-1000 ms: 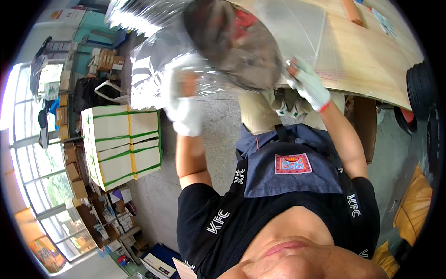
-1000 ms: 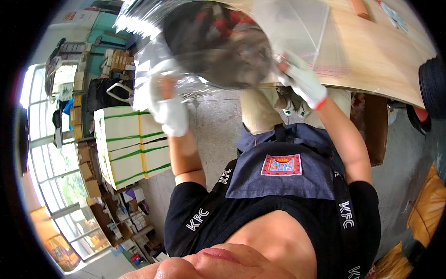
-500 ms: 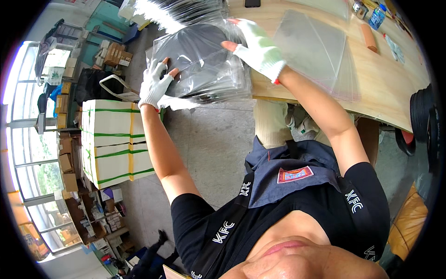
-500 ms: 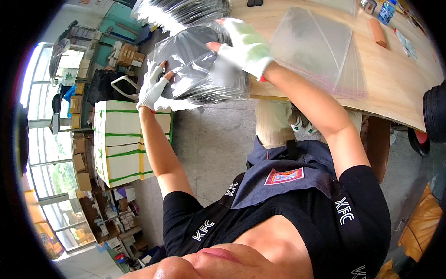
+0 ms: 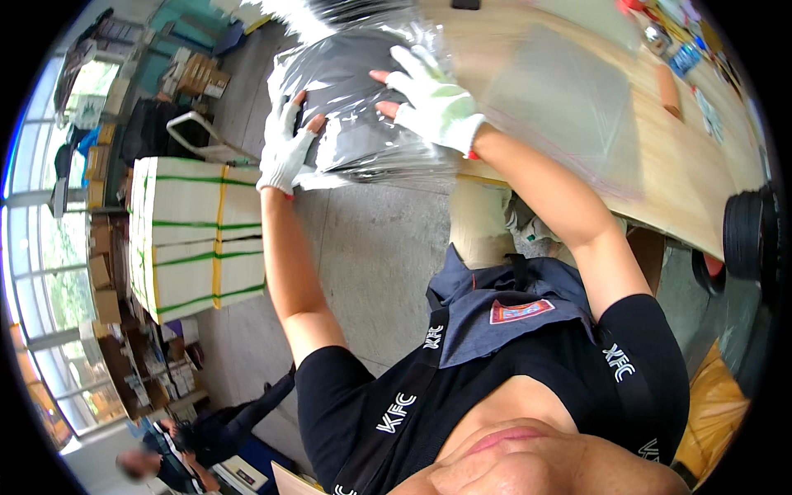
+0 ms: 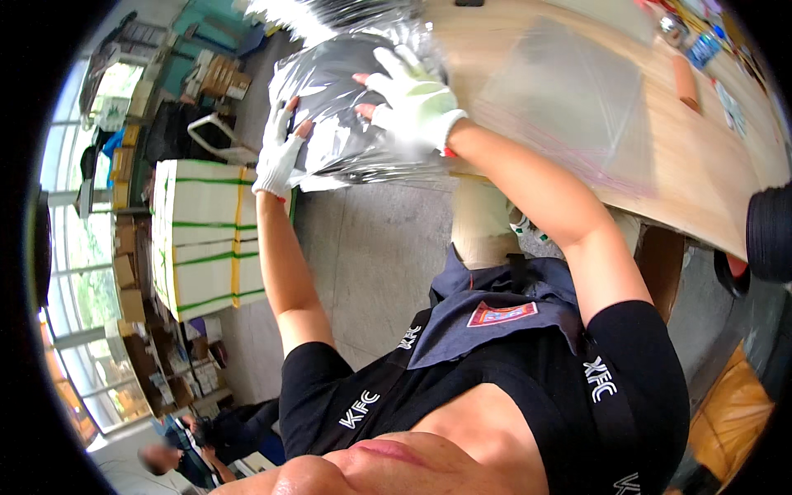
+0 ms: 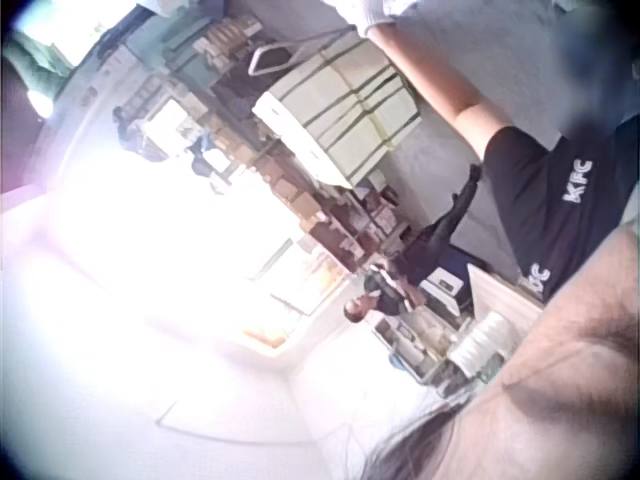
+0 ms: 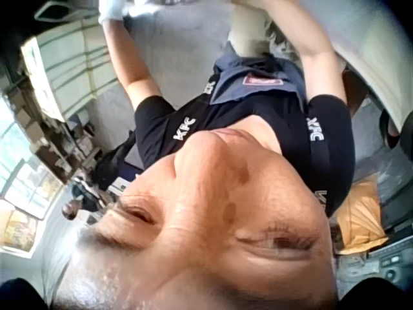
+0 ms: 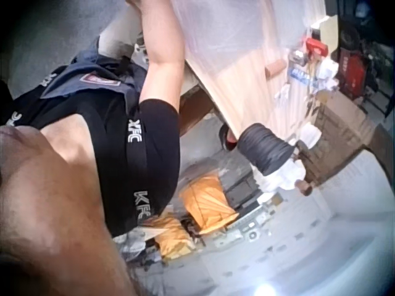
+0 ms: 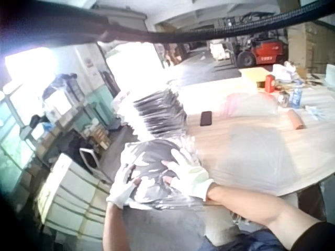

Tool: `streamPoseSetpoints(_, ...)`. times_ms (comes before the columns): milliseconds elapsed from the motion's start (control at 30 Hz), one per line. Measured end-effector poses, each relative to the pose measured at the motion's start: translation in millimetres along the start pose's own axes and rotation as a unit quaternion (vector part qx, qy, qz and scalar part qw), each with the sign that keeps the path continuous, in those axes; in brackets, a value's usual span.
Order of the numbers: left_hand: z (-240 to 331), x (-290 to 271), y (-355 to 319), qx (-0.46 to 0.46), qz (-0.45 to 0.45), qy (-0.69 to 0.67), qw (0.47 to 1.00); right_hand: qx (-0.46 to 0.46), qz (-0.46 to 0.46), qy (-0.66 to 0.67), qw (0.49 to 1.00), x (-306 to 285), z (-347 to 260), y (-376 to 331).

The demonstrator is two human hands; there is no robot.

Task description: The person places black circular discs into plastic bags one at a time by hand and then adds each bagged disc to a stack of finished items.

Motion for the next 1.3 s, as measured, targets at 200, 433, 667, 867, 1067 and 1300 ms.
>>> streamPoseSetpoints(200, 16, -28, 1, 0.031, 0.001, 0.191, 0.981, 0.006, 0.098, 0.201, 0.975, -55, 28, -41)
streamPoseSetpoints(433, 196, 12, -53, 0.299, 0.194, -0.011, 0.934, 0.196, -0.047, -0.326, 0.924, -143, 170, -184)
streamPoseSetpoints(667, 256, 263, -38, 0.197, -0.048, 0.110, 0.973, 0.258, -0.084, -0.321, 0.908, -168, 146, -209)
streamPoseSetpoints(867, 307, 263, -27, 0.240, -0.082, 0.091, 0.963, 0.223, 0.191, -0.154, 0.943, -261, 207, -346)
streamPoseSetpoints(1067, 440, 246, -9, 0.301, -0.137, -0.163, 0.930, 0.379, 0.527, -0.028, 0.760, -377, 216, -517)
streamPoseSetpoints(1300, 627, 391, -22, 0.301, -0.319, -0.348, 0.829, 0.357, 0.741, -0.086, 0.562, -512, 227, -638)
Point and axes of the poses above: each hand's wrist, its own y-axis towards the middle knuckle, its own x-axis out of the palm, z = x × y, the point moved 4 cm from there along y, towards the middle knuckle, and after that the axes turned 11 degrees about y, right-handed, at the moved point
